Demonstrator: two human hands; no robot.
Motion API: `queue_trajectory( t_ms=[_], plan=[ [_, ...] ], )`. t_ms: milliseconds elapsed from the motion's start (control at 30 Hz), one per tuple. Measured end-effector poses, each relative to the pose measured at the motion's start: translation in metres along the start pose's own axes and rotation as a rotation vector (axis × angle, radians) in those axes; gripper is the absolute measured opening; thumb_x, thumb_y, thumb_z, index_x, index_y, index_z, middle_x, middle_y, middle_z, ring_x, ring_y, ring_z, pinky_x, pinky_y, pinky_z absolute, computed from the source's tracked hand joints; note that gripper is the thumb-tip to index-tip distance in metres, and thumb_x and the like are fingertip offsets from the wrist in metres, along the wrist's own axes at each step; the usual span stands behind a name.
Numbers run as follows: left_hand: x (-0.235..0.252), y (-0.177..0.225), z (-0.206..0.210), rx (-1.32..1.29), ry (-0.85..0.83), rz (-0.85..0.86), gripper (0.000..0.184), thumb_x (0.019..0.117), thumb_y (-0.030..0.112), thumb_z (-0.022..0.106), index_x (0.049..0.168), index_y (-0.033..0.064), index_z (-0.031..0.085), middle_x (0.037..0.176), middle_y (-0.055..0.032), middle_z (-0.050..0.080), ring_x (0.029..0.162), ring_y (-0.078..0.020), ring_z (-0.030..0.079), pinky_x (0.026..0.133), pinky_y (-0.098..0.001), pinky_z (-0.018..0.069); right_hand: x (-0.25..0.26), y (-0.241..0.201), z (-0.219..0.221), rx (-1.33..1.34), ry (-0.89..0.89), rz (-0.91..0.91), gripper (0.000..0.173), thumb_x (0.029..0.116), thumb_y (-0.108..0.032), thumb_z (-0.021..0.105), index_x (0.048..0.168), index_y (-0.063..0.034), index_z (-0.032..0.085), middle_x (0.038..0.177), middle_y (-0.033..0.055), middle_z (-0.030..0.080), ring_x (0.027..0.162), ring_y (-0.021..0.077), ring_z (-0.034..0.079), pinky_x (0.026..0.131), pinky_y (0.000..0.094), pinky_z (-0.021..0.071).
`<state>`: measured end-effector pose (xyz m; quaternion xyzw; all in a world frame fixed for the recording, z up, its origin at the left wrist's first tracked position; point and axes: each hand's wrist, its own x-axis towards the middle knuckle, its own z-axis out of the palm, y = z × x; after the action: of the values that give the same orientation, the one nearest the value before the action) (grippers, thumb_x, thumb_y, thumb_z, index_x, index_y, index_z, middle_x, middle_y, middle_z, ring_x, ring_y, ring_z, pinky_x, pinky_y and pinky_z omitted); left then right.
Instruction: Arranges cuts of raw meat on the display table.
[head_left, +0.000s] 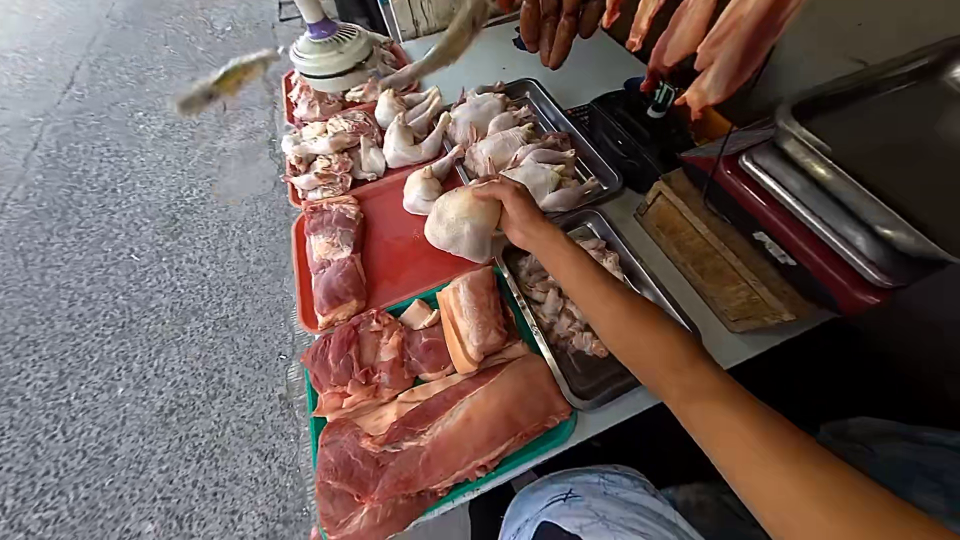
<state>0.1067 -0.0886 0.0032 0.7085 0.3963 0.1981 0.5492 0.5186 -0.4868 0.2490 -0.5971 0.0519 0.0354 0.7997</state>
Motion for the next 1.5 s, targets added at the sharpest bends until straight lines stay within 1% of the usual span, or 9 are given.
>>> queue_trajectory(
  t_ms=[167, 400, 500, 600, 700, 967, 1333, 1400, 1500],
  plan=[
    [-0.041, 0.086, 0.028, -0.011, 0.051, -0.076, 0.035, 0.1078, 0.007, 0.035, 0.128, -0.0151, 0.053, 0.123, -0.0242, 0.060, 0.107, -0.0146, 0.060, 0.100, -0.0303, 0.0473, -0.095, -0.063, -0.060, -0.109, -0.099, -0.041, 0.032, 0.0891, -0.022, 0.060, 0.119, -0.0112, 0.061, 0.103, 0.0047, 0.069, 0.094, 0.0164, 0.068, 0.083, 0.0403, 0.0585],
    [-0.025, 0.053, 0.015, -0.056, -0.033, -0.048, 0.039, 0.1065, 0.011, 0.034, 0.131, -0.0143, 0.051, 0.126, -0.0227, 0.060, 0.110, -0.0142, 0.060, 0.101, -0.0303, 0.0475, -0.210, -0.070, -0.149, -0.347, 0.018, -0.061, 0.016, 0.0871, -0.016, 0.068, 0.103, -0.0186, 0.070, 0.090, -0.0027, 0.071, 0.078, 0.0054, 0.068, 0.069, 0.0241, 0.0592],
    [-0.011, 0.025, 0.006, -0.083, -0.057, -0.022, 0.038, 0.1079, 0.015, 0.037, 0.130, -0.0099, 0.055, 0.124, -0.0182, 0.064, 0.111, -0.0146, 0.064, 0.100, -0.0324, 0.0511, -0.245, -0.071, -0.167, -0.458, 0.062, -0.058, 0.017, 0.0866, -0.019, 0.071, 0.103, -0.0171, 0.071, 0.087, -0.0020, 0.071, 0.078, 0.0073, 0.069, 0.073, 0.0265, 0.0598],
    [-0.021, 0.054, 0.016, -0.074, -0.023, -0.100, 0.037, 0.1080, 0.013, 0.036, 0.132, -0.0092, 0.053, 0.126, -0.0177, 0.061, 0.111, -0.0137, 0.061, 0.101, -0.0314, 0.0488, -0.269, -0.071, -0.168, -0.512, 0.105, -0.029, 0.017, 0.0859, -0.019, 0.072, 0.103, -0.0160, 0.071, 0.087, -0.0021, 0.073, 0.081, 0.0074, 0.070, 0.077, 0.0266, 0.0604],
    [-0.026, 0.062, 0.013, -0.036, -0.068, -0.111, 0.042, 0.1093, 0.015, 0.033, 0.140, -0.0102, 0.048, 0.137, -0.0217, 0.057, 0.119, -0.0171, 0.059, 0.105, -0.0327, 0.0464, -0.273, -0.058, -0.161, -0.509, 0.122, 0.034, 0.017, 0.0864, -0.017, 0.072, 0.103, -0.0137, 0.070, 0.089, -0.0020, 0.073, 0.083, 0.0074, 0.071, 0.078, 0.0256, 0.0601],
    [-0.030, 0.082, 0.024, -0.055, 0.016, -0.175, 0.039, 0.1101, 0.014, 0.034, 0.136, -0.0109, 0.050, 0.132, -0.0227, 0.058, 0.113, -0.0184, 0.060, 0.102, -0.0353, 0.0474, -0.253, 0.015, -0.150, -0.524, 0.017, 0.206, 0.018, 0.0913, -0.017, 0.068, 0.105, -0.0063, 0.068, 0.092, 0.0014, 0.070, 0.083, 0.0079, 0.067, 0.077, 0.0270, 0.0575],
    [-0.067, 0.149, 0.042, 0.005, 0.017, -0.002, 0.038, 0.1079, 0.004, 0.030, 0.125, -0.0262, 0.045, 0.122, -0.0351, 0.054, 0.109, -0.0174, 0.058, 0.099, -0.0261, 0.0441, -0.263, -0.029, -0.143, -0.635, 0.099, 0.131, 0.016, 0.0892, -0.021, 0.068, 0.102, -0.0107, 0.069, 0.081, -0.0035, 0.070, 0.073, 0.0045, 0.068, 0.067, 0.0215, 0.0570],
    [-0.081, 0.195, 0.050, -0.023, 0.026, -0.163, 0.038, 0.1092, 0.001, 0.029, 0.131, -0.0266, 0.042, 0.133, -0.0380, 0.051, 0.119, -0.0215, 0.056, 0.107, -0.0286, 0.0391, -0.258, -0.030, -0.143, -0.630, 0.110, 0.106, 0.017, 0.0886, -0.021, 0.068, 0.102, -0.0108, 0.069, 0.082, -0.0041, 0.071, 0.074, 0.0042, 0.068, 0.067, 0.0211, 0.0570],
    [-0.064, 0.161, 0.043, -0.032, 0.068, -0.147, 0.038, 0.1093, 0.005, 0.031, 0.128, -0.0228, 0.047, 0.125, -0.0319, 0.056, 0.110, -0.0157, 0.058, 0.100, -0.0268, 0.0440, -0.248, -0.036, -0.142, -0.650, 0.075, 0.050, 0.018, 0.0877, -0.023, 0.068, 0.102, -0.0119, 0.071, 0.089, -0.0037, 0.070, 0.079, 0.0040, 0.068, 0.070, 0.0205, 0.0570]
  ],
)
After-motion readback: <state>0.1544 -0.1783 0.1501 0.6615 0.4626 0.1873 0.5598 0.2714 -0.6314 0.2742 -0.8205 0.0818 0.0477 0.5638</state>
